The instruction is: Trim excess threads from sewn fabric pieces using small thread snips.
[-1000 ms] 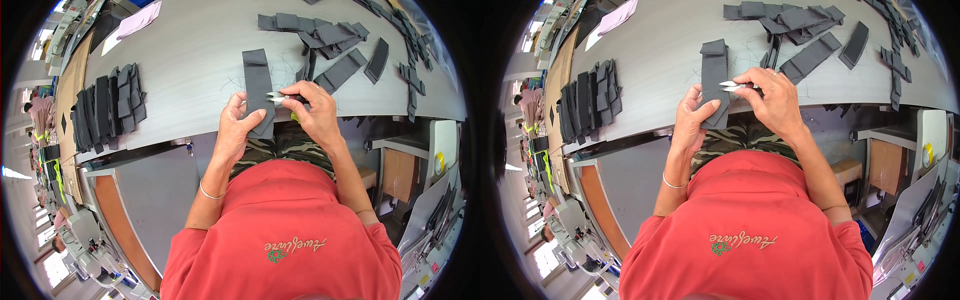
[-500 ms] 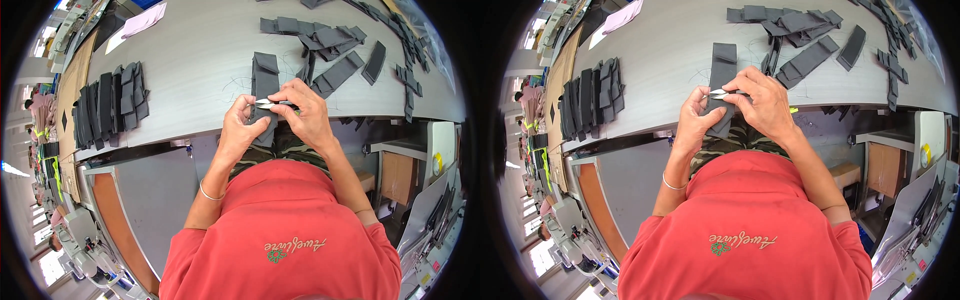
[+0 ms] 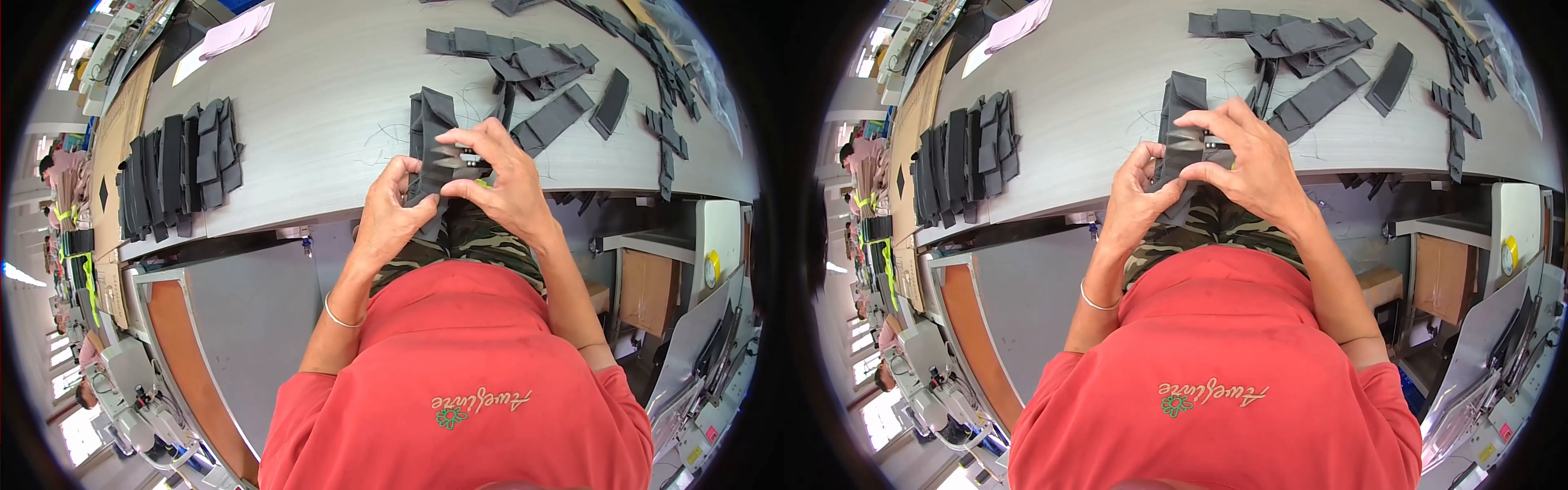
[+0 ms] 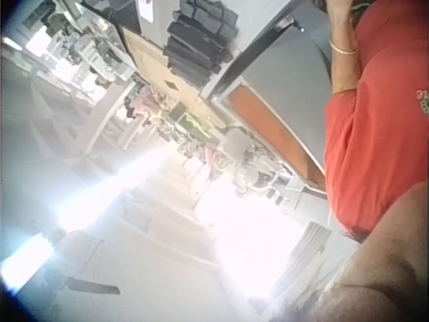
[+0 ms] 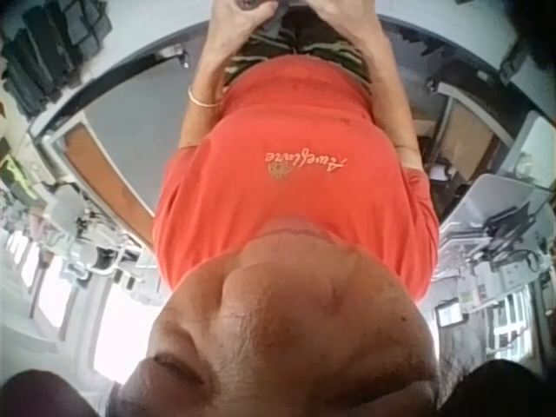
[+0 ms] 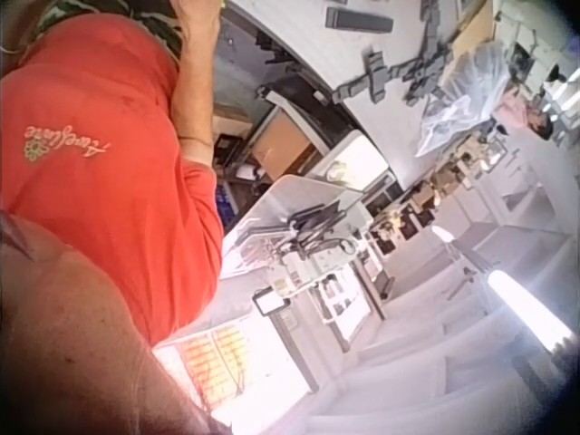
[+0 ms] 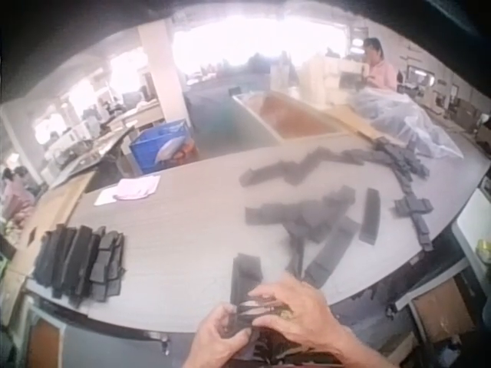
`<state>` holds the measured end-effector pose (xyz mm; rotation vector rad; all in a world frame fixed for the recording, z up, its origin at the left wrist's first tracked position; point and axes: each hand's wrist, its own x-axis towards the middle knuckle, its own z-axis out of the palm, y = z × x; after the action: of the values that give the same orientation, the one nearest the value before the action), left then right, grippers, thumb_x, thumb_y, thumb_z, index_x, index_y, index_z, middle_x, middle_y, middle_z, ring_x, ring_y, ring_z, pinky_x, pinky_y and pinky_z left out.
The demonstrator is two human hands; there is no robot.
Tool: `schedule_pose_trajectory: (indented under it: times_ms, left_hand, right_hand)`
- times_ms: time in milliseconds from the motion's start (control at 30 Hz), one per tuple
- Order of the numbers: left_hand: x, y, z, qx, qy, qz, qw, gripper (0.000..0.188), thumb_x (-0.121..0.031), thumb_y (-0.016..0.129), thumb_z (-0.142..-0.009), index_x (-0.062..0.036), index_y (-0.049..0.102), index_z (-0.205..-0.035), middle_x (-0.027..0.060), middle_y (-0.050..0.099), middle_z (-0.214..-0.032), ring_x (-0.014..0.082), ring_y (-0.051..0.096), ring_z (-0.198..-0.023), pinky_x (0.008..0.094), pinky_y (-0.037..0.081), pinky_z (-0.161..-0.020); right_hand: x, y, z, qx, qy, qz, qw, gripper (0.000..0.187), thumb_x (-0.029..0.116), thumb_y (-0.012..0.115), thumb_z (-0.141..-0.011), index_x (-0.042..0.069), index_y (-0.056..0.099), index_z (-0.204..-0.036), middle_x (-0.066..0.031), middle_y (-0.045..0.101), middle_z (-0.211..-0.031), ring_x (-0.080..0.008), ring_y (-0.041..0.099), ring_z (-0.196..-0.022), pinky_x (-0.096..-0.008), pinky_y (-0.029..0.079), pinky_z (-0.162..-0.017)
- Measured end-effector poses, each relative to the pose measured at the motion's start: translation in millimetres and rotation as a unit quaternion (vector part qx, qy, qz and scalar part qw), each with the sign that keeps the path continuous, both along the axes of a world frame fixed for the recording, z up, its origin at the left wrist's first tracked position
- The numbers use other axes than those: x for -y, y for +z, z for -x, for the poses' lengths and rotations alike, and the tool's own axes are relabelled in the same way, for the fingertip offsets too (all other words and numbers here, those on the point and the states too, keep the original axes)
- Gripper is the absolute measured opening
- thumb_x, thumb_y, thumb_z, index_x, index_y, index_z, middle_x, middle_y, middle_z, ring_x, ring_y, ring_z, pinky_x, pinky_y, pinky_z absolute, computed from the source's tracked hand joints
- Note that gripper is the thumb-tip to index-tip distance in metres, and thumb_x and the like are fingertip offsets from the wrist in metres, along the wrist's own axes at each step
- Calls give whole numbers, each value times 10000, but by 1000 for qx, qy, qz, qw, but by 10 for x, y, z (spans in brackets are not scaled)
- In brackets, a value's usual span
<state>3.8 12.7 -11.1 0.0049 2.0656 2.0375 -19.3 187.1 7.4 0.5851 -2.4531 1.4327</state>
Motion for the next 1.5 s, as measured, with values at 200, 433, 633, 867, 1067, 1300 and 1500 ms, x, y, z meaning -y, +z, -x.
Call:
schedule_pose_trajectory:
  times_ms: [200,433,633,867,1067,1300,1500]
  left_hand:
    - [14,6,-19,3,-74,59,995,318,26,626,-782,-23,528,-1080,-7,600,-846,32,518,-781,193,430,-652]
    - [9,42,-2,60,-66,-72,993,345,44,633,-797,-7,530,-1122,-2,614,-922,33,529,-818,183,436,-704]
    - [54,3,27,55,-26,-71,996,380,39,626,-815,13,513,-1177,45,620,-1008,70,568,-886,211,472,-773]
    - [152,51,57,87,0,-160,983,364,50,602,-831,-2,514,-1180,71,617,-1005,95,585,-872,235,508,-754]
    - [85,107,45,99,-13,-191,976,371,40,607,-838,-9,506,-1192,82,621,-1017,107,603,-883,239,521,-755]
    - [182,135,61,85,25,-197,976,398,33,625,-830,-10,497,-1205,95,612,-1037,130,629,-860,261,552,-721]
    - [130,165,102,97,28,-199,975,409,17,629,-828,-11,494,-1213,100,602,-1045,142,630,-863,267,556,-723]
  right_hand:
    - [36,-138,75,-56,22,-81,995,192,28,638,-699,148,689,-839,3,552,-760,-227,583,-618,-357,441,-563]
    - [9,-181,-9,33,58,89,994,190,-57,615,-699,62,650,-844,-33,581,-800,-186,593,-652,-286,456,-595]
    - [-311,-64,-108,179,187,345,902,76,27,608,-821,17,559,-763,-39,523,-771,-126,469,-719,-244,356,-639]
    - [-881,-21,-139,246,80,280,925,346,185,583,-918,34,536,-610,-2,430,-503,-92,430,-559,-236,329,-542]
    - [-246,-105,-100,156,-36,75,984,148,107,679,-835,-12,602,-792,-39,569,-707,-119,519,-652,-286,427,-608]
    - [-543,59,-108,255,192,215,923,134,73,673,-819,25,593,-723,-10,571,-683,-94,515,-642,-254,416,-594]
    - [-450,-51,-85,267,36,141,953,277,107,704,-804,68,623,-1066,-2,579,-891,-82,520,-834,-238,430,-740]
